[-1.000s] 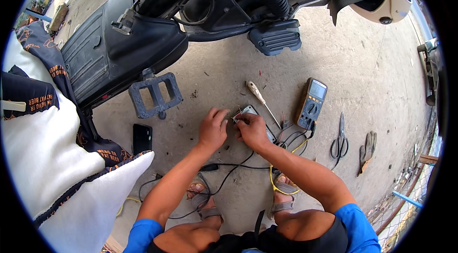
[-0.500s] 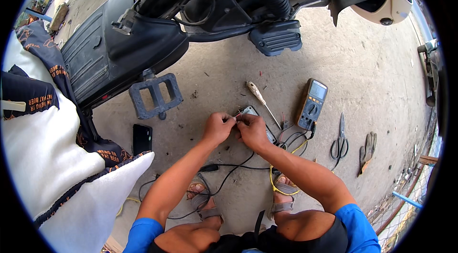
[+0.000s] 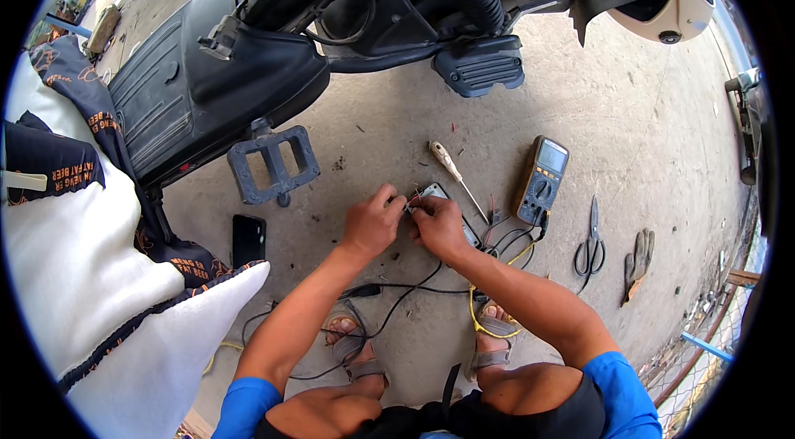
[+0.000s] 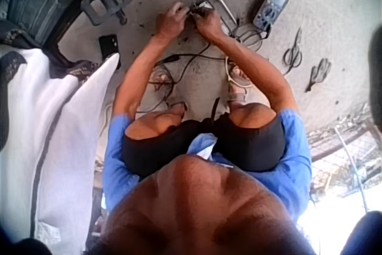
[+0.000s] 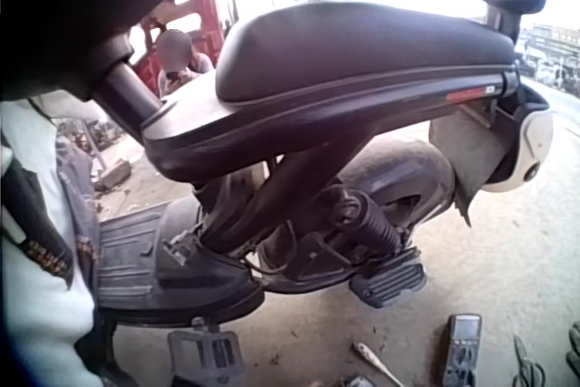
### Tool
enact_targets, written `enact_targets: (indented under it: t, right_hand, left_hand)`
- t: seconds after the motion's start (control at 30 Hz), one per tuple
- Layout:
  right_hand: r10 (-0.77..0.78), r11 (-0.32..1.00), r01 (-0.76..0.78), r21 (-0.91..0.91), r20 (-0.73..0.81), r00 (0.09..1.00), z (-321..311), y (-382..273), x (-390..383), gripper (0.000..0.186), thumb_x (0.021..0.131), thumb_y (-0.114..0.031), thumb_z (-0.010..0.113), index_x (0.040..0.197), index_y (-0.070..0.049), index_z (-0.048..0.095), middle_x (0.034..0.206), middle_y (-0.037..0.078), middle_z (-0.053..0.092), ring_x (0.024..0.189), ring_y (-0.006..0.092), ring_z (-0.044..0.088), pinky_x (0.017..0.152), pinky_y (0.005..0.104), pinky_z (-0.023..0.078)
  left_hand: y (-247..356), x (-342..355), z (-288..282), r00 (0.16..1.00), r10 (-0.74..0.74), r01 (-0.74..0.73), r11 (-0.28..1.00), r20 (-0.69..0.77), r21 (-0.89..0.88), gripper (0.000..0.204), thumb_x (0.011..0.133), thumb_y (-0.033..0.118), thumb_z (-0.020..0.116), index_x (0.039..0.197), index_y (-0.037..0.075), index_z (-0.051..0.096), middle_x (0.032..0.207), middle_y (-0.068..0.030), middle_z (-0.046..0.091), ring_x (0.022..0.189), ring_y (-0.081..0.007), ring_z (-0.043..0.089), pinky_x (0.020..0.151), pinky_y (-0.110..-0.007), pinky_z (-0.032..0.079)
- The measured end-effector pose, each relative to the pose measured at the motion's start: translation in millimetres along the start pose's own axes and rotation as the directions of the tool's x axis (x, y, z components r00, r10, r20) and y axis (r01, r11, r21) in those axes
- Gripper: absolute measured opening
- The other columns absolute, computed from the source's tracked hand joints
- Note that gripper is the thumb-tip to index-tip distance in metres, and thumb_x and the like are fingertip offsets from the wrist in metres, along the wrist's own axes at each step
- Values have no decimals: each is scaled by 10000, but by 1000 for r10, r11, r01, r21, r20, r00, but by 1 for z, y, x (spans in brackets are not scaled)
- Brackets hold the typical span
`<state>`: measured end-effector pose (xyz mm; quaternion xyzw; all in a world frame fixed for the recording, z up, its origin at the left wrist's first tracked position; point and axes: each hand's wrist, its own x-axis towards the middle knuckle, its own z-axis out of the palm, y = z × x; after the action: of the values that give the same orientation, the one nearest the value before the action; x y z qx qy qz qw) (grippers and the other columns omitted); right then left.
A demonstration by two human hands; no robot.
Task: The person sits on the ground and repairs a scooter's electrical system. They strip wires, connect them to a control module, and use a multimeter to test the connections.
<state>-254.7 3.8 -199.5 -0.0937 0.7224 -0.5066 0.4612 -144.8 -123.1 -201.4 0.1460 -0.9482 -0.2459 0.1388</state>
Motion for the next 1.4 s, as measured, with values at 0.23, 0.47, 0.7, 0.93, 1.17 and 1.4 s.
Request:
enact_targets:
  t: [0.23, 0.47, 0.7, 0.93, 1.17, 1.4]
  right_hand:
    - [4, 1000, -3, -13, 15, 1000, 3, -4, -2, 220, 962, -55, 556, 1112, 59, 669, 812, 72, 673, 589, 120, 630, 483, 280, 523]
    - [-6, 1000, 6, -13, -12, 1000, 2, -1, -1, 229, 938, -50, 558, 1091, 60, 688, 785, 101, 692, 566, 139, 653, 488, 303, 527]
    - [3, 1000, -3, -2, 17, 1000, 4, 1, 1, 206, 951, -53, 562, 1088, 43, 682, 800, 71, 683, 588, 122, 644, 486, 280, 522]
    - [18, 1000, -18, 12, 23, 1000, 4, 0, 0, 197, 952, -50, 561, 1085, 39, 677, 816, 64, 679, 607, 113, 639, 488, 269, 519]
    - [-8, 1000, 8, 26, -21, 1000, 1, 4, -1, 226, 940, -53, 562, 1098, 57, 682, 765, 92, 688, 546, 133, 641, 474, 295, 507]
    - [-30, 1000, 30, -8, -1, 1000, 2, 5, 1, 201, 949, -50, 570, 1081, 48, 686, 783, 69, 677, 571, 116, 633, 478, 280, 508]
  left_hand:
    - [1, 1, -3, 998, 39, -42, 996, 44, 78, 123, 850, 158, 721, 913, 105, 630, 929, -55, 586, 659, -305, 652, 531, -418, 512]
    - [-2, 5, 2, 995, 19, -27, 996, 94, 80, 111, 876, 190, 696, 898, 103, 631, 877, -74, 586, 663, -338, 646, 524, -434, 502]
    - [-15, 0, 28, 742, -520, 667, 516, 423, -537, 174, 946, 202, 641, 843, 62, 633, 663, -30, 540, 517, -163, 540, 451, -333, 382]
    - [-23, -2, 16, 539, -512, 828, 177, 669, -532, 120, 953, 167, 618, 916, 58, 650, 719, -11, 568, 497, -165, 522, 477, -322, 397]
    - [6, 4, -9, 999, 14, -12, 999, 52, -43, 160, 828, 100, 721, 972, 86, 653, 1004, -58, 634, 724, -314, 670, 576, -411, 529]
    - [0, 0, 8, 998, -65, 65, 995, 1, -73, 105, 862, 141, 705, 916, 73, 646, 861, -85, 618, 666, -320, 648, 538, -406, 498]
